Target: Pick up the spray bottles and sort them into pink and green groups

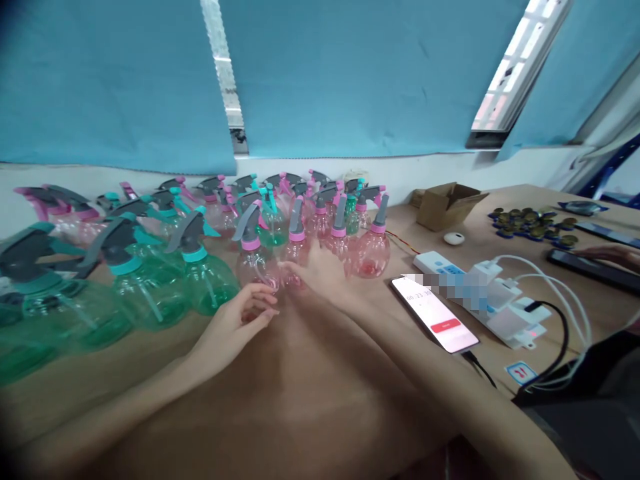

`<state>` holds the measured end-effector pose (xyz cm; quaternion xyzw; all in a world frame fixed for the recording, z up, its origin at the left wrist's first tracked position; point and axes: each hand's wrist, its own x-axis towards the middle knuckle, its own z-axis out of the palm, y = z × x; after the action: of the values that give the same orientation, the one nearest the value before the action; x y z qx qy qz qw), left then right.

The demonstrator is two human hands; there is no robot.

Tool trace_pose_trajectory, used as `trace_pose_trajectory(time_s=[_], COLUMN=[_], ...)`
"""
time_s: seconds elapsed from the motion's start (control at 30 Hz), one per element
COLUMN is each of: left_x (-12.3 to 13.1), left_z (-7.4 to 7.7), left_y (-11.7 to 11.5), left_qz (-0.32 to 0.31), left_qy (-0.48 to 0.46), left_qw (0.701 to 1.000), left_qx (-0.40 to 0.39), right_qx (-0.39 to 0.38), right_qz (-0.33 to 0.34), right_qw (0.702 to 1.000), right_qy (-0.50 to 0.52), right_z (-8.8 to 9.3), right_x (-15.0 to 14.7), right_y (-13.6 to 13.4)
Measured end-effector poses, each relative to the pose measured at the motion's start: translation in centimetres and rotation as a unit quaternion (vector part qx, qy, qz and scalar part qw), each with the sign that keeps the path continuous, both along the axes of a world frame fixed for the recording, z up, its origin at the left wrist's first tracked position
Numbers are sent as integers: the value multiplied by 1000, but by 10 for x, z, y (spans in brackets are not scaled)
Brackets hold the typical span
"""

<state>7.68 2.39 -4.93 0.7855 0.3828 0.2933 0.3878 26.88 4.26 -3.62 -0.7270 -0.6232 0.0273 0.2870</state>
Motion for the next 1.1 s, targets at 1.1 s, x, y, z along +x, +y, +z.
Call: trace_pose_trajectory(time_s=[1.1], left_x=[11], left_z=[43], left_y=[-27], left_qz=[43], left_qy=[-118], left_qw=[987], left_qx=[96], right_qx=[8], right_qz=[84], right_qw=[996], right_qy=[-9], right_z=[-19], right_x=[-72], right_y=[-117])
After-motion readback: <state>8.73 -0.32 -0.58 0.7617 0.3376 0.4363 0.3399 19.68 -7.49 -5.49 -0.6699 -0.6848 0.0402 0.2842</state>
